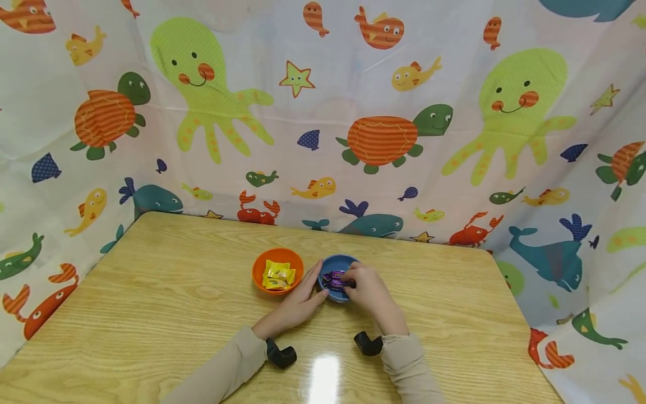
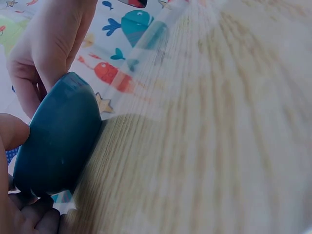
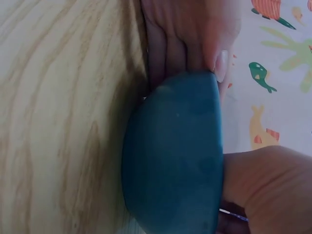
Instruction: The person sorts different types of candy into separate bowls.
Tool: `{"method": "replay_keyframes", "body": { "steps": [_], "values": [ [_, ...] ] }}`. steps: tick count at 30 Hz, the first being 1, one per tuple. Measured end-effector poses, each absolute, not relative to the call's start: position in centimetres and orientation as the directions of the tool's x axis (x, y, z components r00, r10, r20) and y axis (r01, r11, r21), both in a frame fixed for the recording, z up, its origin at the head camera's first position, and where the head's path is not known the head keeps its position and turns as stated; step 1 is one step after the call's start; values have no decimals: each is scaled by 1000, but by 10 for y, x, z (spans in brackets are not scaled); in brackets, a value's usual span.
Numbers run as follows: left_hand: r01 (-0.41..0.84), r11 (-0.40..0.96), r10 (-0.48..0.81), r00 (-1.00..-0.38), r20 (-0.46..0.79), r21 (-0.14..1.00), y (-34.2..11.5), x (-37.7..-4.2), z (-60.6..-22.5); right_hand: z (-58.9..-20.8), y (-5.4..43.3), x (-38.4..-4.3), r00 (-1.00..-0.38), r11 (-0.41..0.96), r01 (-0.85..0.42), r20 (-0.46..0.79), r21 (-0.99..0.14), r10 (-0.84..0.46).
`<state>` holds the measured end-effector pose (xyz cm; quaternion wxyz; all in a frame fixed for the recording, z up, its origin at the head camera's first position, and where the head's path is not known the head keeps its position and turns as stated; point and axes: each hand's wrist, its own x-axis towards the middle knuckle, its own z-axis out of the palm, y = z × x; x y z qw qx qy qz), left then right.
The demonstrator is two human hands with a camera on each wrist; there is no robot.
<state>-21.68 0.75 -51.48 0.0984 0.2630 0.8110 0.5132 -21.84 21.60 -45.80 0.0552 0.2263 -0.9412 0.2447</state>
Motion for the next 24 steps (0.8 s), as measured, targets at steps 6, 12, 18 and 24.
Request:
{"method": "replay_keyframes", "body": {
  "steps": [6,12,18,24],
  "values": [
    [329,331,531,-840,114,884,7,-216,-515,-458,213,-217,-911,807,-413,191,-422,-367],
    [330,328,532,-839,115,885,6,-216,-514,-458,211,-216,-916,813,-401,179,-422,-359],
    [343,311,539,-832,133,887,6,-215,-515,-456,211,-214,-918,811,-397,182,-429,-353],
    [342,298,536,-833,141,891,7,-216,-517,-455,211,-213,-915,806,-404,195,-434,-353]
  ]
}}
